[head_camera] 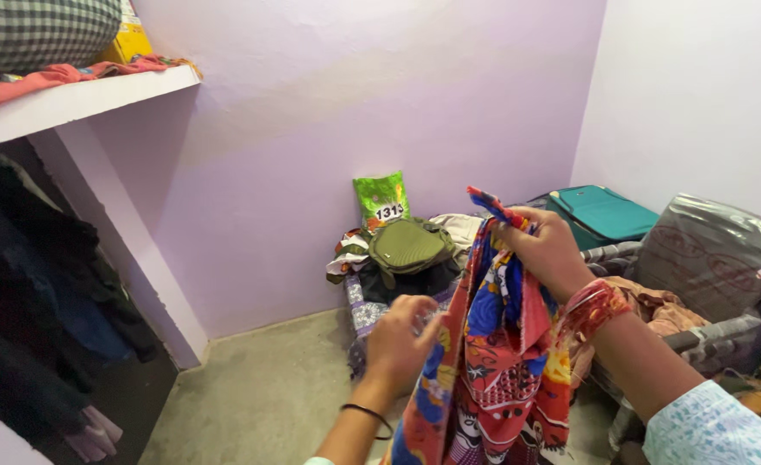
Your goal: The person folds a colorful patterned cloth by hand, repeatedly aligning edges and smoothing the fabric. The cloth is handled continuously and folded into a smaller bundle.
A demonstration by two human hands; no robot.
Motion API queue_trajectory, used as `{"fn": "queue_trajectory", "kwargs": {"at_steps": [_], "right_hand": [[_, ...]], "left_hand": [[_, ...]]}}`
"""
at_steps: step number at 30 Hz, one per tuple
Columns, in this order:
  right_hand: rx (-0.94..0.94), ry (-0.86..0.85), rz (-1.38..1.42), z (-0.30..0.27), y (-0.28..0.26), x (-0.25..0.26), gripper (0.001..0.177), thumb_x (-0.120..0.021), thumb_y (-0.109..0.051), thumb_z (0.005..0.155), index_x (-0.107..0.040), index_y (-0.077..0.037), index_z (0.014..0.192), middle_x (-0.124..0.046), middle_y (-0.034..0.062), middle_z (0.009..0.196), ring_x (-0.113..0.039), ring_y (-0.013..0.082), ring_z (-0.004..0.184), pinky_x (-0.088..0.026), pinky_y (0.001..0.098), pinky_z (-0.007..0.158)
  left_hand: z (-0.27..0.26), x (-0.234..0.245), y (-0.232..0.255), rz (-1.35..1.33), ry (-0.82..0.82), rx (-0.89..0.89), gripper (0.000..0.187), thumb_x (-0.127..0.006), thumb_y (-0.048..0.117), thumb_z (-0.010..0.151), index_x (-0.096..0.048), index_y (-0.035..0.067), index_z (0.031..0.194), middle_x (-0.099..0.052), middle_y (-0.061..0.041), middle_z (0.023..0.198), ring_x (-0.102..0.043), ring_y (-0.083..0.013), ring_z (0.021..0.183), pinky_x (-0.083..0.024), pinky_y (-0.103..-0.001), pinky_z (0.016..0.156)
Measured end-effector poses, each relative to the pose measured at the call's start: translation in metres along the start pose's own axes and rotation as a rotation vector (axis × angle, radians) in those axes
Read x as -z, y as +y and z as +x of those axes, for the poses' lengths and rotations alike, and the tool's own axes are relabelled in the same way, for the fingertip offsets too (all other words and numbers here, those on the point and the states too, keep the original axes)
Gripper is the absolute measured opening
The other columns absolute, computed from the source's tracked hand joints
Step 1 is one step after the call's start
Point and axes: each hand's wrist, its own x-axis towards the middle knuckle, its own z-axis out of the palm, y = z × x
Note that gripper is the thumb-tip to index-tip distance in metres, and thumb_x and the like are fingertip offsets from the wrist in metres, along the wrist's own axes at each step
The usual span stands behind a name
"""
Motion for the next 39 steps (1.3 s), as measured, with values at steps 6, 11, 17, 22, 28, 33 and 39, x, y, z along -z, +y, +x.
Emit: {"fn": "queue_trajectory", "kwargs": {"at_steps": [6, 11, 17, 22, 28, 33, 39], "right_hand": [[-0.002, 0.023, -0.071, -0.001, 0.009, 0.007, 0.030, -0.071, -0.021, 0.089, -0.075, 0.000, 0.109, -0.075, 0.0037, 0.082, -0.065, 0.0074, 0.075, -0.053, 0.0276, 0.069], [-0.026, 0.072, -0.170, 0.001, 0.012, 0.015, 0.031, -0.073, -0.023, 0.088, -0.077, -0.002, 0.112, -0.075, 0.0073, 0.080, -0.063, 0.0101, 0.072, -0.052, 0.0300, 0.066], [0.007, 0.059, -0.097, -0.007, 0.020, 0.034, 0.032, -0.071, -0.024, 0.088, -0.076, -0.002, 0.110, -0.076, 0.0055, 0.081, -0.067, 0.0090, 0.074, -0.054, 0.0297, 0.068], [-0.025, 0.085, -0.134, -0.011, 0.031, 0.062, 0.031, -0.071, -0.023, 0.089, -0.076, -0.001, 0.109, -0.077, 0.0054, 0.081, -0.067, 0.0087, 0.075, -0.054, 0.0285, 0.071], [-0.027, 0.064, 0.004, -0.019, 0.042, 0.084, 0.030, -0.070, -0.023, 0.090, -0.074, 0.000, 0.109, -0.077, 0.0039, 0.085, -0.068, 0.0083, 0.076, -0.054, 0.0263, 0.069], [-0.067, 0.077, -0.017, -0.018, 0.045, 0.093, 0.030, -0.071, -0.022, 0.091, -0.077, 0.001, 0.111, -0.073, 0.0064, 0.083, -0.061, 0.0083, 0.073, -0.051, 0.0288, 0.065], [-0.030, 0.061, -0.055, -0.024, 0.056, 0.107, 0.035, -0.074, -0.026, 0.089, -0.076, -0.002, 0.113, -0.075, 0.0046, 0.087, -0.064, 0.0074, 0.075, -0.053, 0.0276, 0.067]], "left_hand": [[-0.008, -0.043, 0.027, 0.097, 0.128, -0.205, 0.062, -0.083, 0.029, 0.077, -0.055, 0.012, 0.130, -0.066, -0.012, 0.107, -0.067, -0.0352, 0.093, -0.053, -0.045, 0.073], [0.006, -0.092, 0.025, 0.142, 0.218, 0.020, 0.048, -0.074, 0.012, 0.081, -0.058, 0.014, 0.126, -0.068, -0.010, 0.113, -0.068, -0.0339, 0.096, -0.054, -0.046, 0.076], [0.025, -0.107, 0.025, 0.220, 0.242, 0.032, 0.025, -0.068, 0.010, 0.086, -0.065, 0.016, 0.110, -0.068, -0.006, 0.101, -0.068, -0.0313, 0.093, -0.054, -0.046, 0.077], [0.010, -0.102, 0.001, 0.330, 0.211, 0.064, 0.012, -0.070, 0.012, 0.079, -0.070, 0.014, 0.090, -0.067, -0.006, 0.096, -0.068, -0.0322, 0.089, -0.054, -0.046, 0.074], [0.000, -0.144, -0.036, 0.409, 0.186, 0.158, 0.009, -0.062, 0.010, 0.084, -0.070, 0.014, 0.084, -0.067, -0.008, 0.094, -0.068, -0.0335, 0.089, -0.055, -0.047, 0.073], [-0.020, -0.155, -0.087, 0.574, 0.091, 0.285, 0.011, -0.060, 0.016, 0.088, -0.070, 0.016, 0.084, -0.069, -0.009, 0.090, -0.070, -0.0340, 0.087, -0.056, -0.048, 0.074], [-0.031, -0.118, -0.117, 0.595, 0.167, 0.318, 0.016, -0.059, 0.010, 0.087, -0.073, 0.014, 0.080, -0.073, -0.015, 0.088, -0.071, -0.0374, 0.085, -0.057, -0.049, 0.073]]}}
